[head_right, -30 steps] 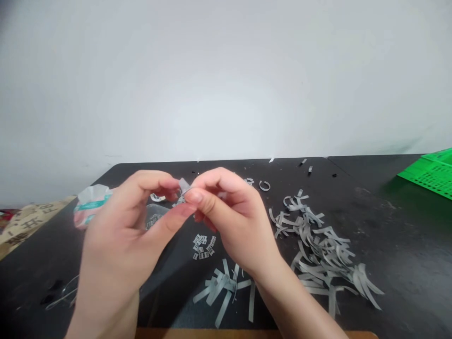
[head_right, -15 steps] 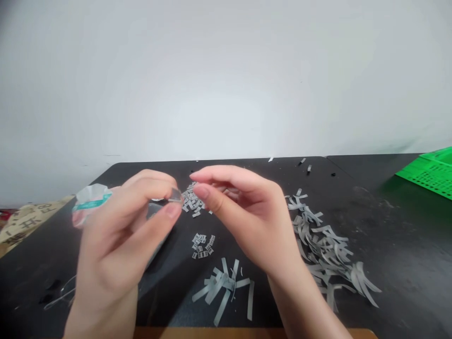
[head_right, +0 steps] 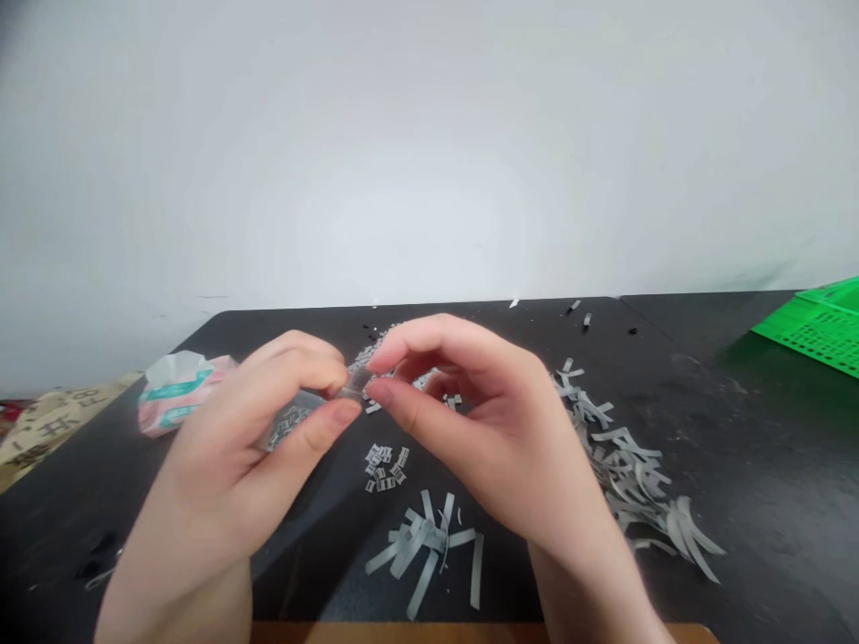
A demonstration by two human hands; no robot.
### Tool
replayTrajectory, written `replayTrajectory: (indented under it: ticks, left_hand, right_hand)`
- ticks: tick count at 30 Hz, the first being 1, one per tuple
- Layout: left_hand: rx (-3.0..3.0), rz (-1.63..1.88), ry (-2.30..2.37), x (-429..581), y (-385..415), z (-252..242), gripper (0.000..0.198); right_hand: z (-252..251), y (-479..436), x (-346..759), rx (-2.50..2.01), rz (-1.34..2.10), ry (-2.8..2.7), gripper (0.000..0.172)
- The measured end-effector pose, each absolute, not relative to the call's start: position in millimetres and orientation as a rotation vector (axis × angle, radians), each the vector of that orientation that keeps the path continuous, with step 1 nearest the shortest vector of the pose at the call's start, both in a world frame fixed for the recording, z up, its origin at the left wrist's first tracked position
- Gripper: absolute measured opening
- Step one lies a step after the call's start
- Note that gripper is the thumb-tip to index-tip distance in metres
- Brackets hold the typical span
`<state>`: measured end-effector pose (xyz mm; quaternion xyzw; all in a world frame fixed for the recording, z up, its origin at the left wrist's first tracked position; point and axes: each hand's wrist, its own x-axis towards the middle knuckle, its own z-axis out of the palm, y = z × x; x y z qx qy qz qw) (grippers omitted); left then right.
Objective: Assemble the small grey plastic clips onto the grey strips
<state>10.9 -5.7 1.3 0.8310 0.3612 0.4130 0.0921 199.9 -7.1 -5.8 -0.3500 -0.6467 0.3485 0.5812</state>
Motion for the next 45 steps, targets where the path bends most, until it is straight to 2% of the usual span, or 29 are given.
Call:
replayTrajectory:
  ticks: [7, 16, 22, 29, 34, 39, 42, 45]
  left_hand:
    - [2.663, 1.242, 1.125, 12.5, -6.6, 0.8, 0.015]
    - [2.560, 1.213, 1.050, 15.9, -2.3, -6.9, 0.014]
    - [2.486, 1.145, 0.965, 16.2, -5.8, 0.6, 0.018]
    - [2.543, 1.133, 0.992, 14.8, -6.4, 3.8, 0.020]
    - [2.426, 1.204, 0.968, 12.7, -5.3, 1.7, 0.012]
    - [2.352, 1.269, 1.039, 10.5, -8.4, 5.5, 0.014]
    - [2.340, 1.334, 1.039, 9.8, -10.1, 6.3, 0.014]
    - [2.329, 1.346, 1.018, 9.5, -11.0, 5.6, 0.014]
  right_hand:
    - [-6.9, -7.2, 200.5, -0.879, 0.643, -1.663, 0.006]
    - [-7.4, -0.4, 206.4, -0.869, 0.746, -1.887, 0.020]
    - [-6.9, -1.5, 205.4, -0.783, 0.917, -1.921, 0.018]
    - [-8.8, -5.0, 199.2, -0.827, 0.860, -1.900, 0.019]
    - [-8.8, -5.6, 199.2, -0.853, 0.885, -1.782, 0.018]
    - [-8.3, -5.5, 200.3, -0.781, 0.912, -1.568, 0.002]
    - [-6.7, -6.4, 199.4, -0.754, 0.964, -1.521, 0.011]
    - [-5.3, -6.8, 198.8, -0.770, 0.972, -1.509, 0.013]
